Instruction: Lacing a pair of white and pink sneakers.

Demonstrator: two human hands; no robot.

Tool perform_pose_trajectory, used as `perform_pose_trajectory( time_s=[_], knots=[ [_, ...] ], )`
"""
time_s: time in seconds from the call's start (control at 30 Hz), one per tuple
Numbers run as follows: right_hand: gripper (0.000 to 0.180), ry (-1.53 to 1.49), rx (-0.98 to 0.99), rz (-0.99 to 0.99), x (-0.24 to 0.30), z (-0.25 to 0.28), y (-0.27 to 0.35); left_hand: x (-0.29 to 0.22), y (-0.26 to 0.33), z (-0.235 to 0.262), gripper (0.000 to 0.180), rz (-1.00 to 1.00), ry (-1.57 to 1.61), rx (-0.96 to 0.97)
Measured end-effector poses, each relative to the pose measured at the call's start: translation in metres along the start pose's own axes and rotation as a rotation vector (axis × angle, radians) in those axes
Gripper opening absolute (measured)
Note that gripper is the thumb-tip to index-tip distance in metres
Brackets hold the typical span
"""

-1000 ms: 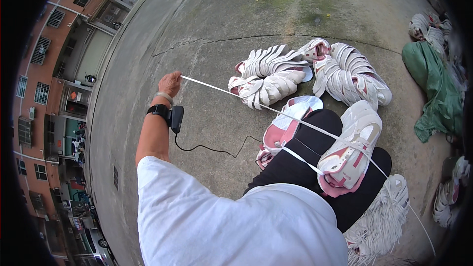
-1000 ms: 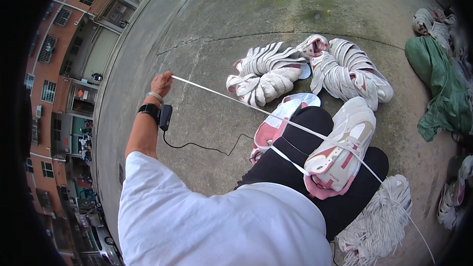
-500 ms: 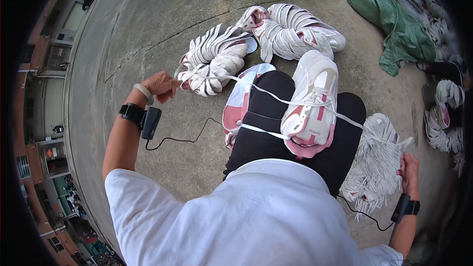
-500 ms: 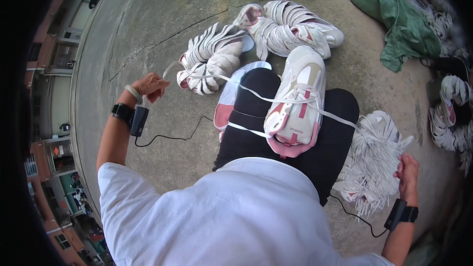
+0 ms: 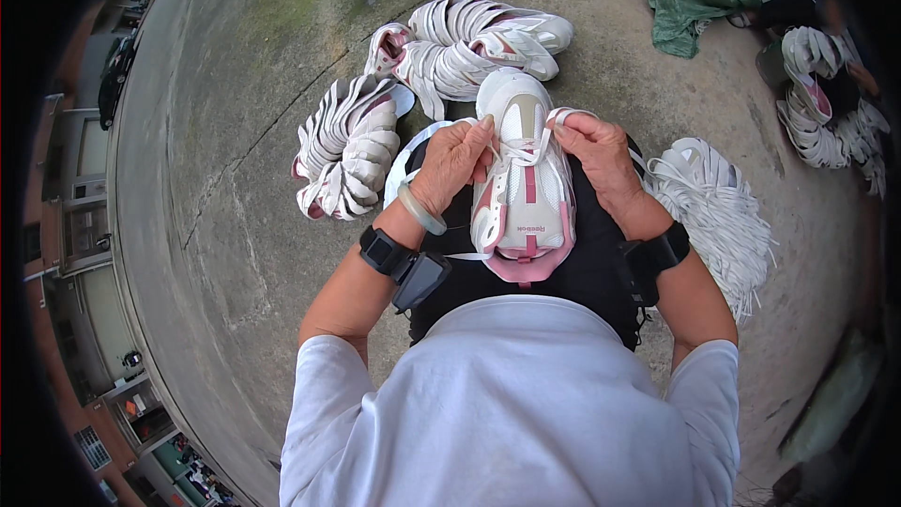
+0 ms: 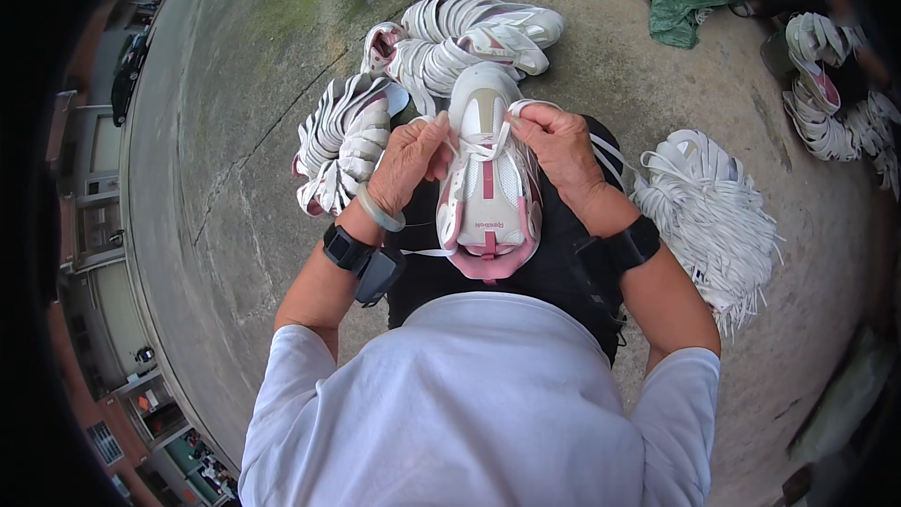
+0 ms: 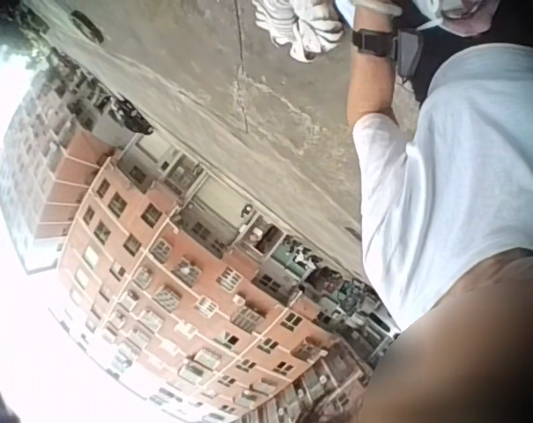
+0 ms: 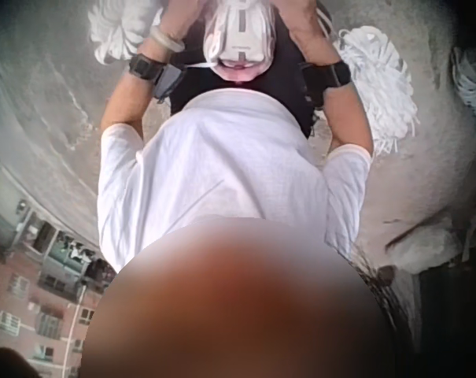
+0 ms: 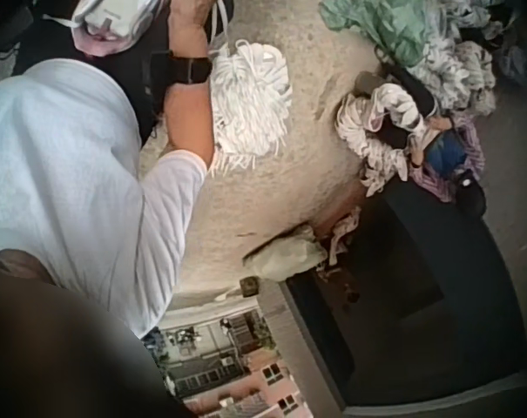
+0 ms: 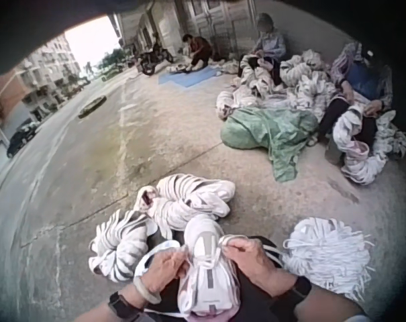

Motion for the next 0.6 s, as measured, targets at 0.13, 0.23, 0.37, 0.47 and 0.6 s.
perform_pose_trajectory(
  time_s=[0.13, 0.23, 0.37, 0.47, 0.6],
  knots=[
    [0.018, 0.117, -0.075, 0.013, 0.000, 0.009, -0.013, -0.001, -0.017, 0.015, 0.041, -0.064, 0.025, -0.174],
    [0.012, 0.101, -0.159, 0.029, 0.004, 0.009, 0.006, -0.005, 0.006, 0.015, 0.039, -0.143, -0.045, -0.191],
    [0.007, -0.003, -0.223, -0.045, 0.003, 0.006, 0.023, -0.003, 0.033, 0.009, 0.033, -0.168, 0.032, -0.256],
    [0.004, -0.062, -0.218, 0.028, 0.001, 0.004, 0.024, 0.001, 0.040, 0.000, 0.028, -0.166, 0.085, -0.259],
    [0.003, -0.011, -0.240, 0.048, 0.001, 0.003, 0.025, 0.006, 0.040, -0.005, 0.019, -0.147, 0.192, -0.241]
  ],
)
Point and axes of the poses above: each hand's wrist, its own y-axis away from the middle knuckle, its own z-axis out of the back of the hand, x = y × z, the point moved 4 cm from there along -y, towards the middle knuckle, and after that the axes turned 4 degrees about y, right-handed, at the moved point
